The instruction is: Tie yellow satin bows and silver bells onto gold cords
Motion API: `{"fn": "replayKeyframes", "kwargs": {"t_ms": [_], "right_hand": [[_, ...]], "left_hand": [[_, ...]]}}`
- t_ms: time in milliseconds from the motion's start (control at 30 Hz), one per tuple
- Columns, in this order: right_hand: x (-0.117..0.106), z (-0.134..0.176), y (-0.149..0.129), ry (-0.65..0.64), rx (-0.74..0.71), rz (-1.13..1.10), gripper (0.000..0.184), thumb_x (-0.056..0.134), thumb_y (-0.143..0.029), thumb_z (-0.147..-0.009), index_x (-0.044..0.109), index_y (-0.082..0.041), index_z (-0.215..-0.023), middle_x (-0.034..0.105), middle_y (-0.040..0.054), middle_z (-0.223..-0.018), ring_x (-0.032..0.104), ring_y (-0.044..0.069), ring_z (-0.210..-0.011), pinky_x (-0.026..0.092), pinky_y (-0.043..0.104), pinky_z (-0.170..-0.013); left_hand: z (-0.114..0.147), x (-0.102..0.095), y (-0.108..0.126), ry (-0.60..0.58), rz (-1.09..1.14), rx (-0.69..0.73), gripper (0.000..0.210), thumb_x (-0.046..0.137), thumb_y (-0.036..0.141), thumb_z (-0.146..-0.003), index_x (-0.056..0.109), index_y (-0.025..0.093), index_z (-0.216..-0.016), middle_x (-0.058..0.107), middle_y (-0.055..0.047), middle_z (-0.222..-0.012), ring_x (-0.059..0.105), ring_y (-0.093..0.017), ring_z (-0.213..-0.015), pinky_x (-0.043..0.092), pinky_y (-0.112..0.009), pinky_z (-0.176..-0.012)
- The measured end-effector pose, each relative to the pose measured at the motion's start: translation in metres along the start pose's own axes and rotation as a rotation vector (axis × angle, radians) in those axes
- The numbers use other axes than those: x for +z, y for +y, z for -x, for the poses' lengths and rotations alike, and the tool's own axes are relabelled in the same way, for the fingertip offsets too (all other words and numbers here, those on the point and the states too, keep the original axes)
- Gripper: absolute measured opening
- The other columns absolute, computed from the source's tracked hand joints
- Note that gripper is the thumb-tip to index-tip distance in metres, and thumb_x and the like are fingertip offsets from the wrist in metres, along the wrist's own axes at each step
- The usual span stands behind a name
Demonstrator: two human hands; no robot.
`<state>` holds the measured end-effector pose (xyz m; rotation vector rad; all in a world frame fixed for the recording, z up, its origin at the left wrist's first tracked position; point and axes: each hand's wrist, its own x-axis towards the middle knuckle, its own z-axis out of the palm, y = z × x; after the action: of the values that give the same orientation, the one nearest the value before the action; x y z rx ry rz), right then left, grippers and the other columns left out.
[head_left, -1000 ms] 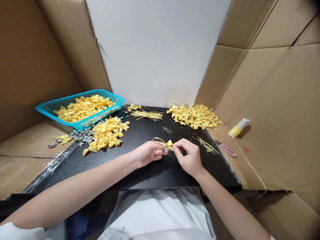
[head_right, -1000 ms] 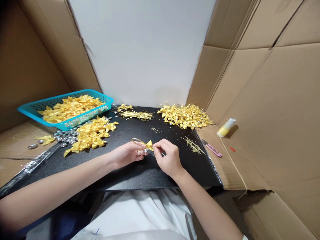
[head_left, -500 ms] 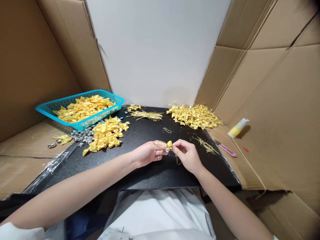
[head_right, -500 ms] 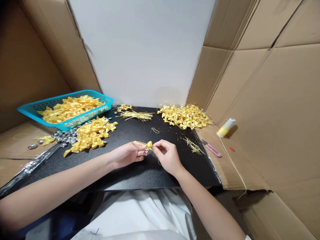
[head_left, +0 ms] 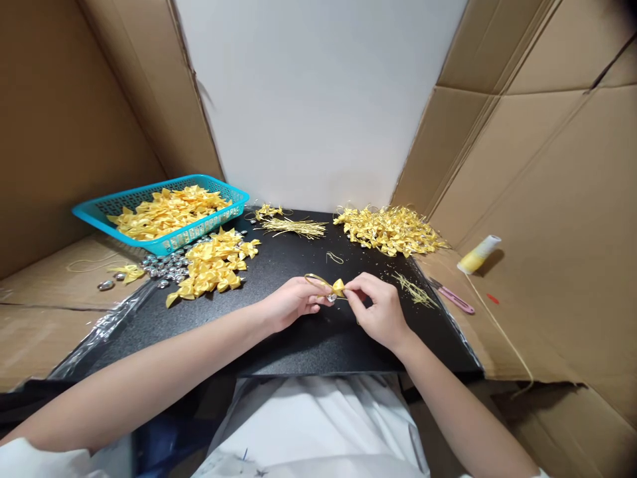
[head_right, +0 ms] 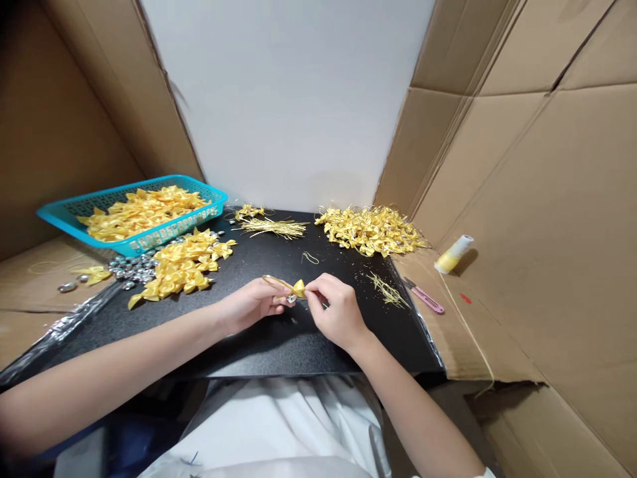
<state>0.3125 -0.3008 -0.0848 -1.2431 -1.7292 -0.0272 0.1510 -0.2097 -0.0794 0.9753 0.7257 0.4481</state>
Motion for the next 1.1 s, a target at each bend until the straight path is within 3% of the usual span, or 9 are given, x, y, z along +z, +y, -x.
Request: {"fn": "replayKeyframes", "kwargs": {"t_ms": [900,1100], "right_hand": [[0.016,0.01,0.004,0.067,0.154,-0.17,0.016,0.055,-0.018,-0.086,0.063,-0.018,-0.072,0.062,0.0023,-0.068,0.054,0.013,-0.058,0.043,0.025,-0.053],[0.017,0.012,0.006,0.081,0.211,-0.257,0.014,0.058,-0.022,-0.086,0.066,-0.018,-0.075,0.063,0.0034,-0.071,0.059,0.014,-0.063,0.048,0.026,-0.057]], "left_hand": [[-0.002,0.003,-0.007,-0.055,0.027,0.0,0.021,0.083,0.022,-0.057,0.068,0.011,-0.067,0.066,-0.004,-0.063,0.061,-0.011,-0.063,0.039,-0.02,-0.058],[0.001,0.004,-0.006,-0.019,-0.006,0.068,0.021,0.083,0.023,-0.054,0.069,0.012,-0.066,0.066,-0.003,-0.065,0.06,-0.011,-0.065,0.039,-0.02,-0.06]]}}
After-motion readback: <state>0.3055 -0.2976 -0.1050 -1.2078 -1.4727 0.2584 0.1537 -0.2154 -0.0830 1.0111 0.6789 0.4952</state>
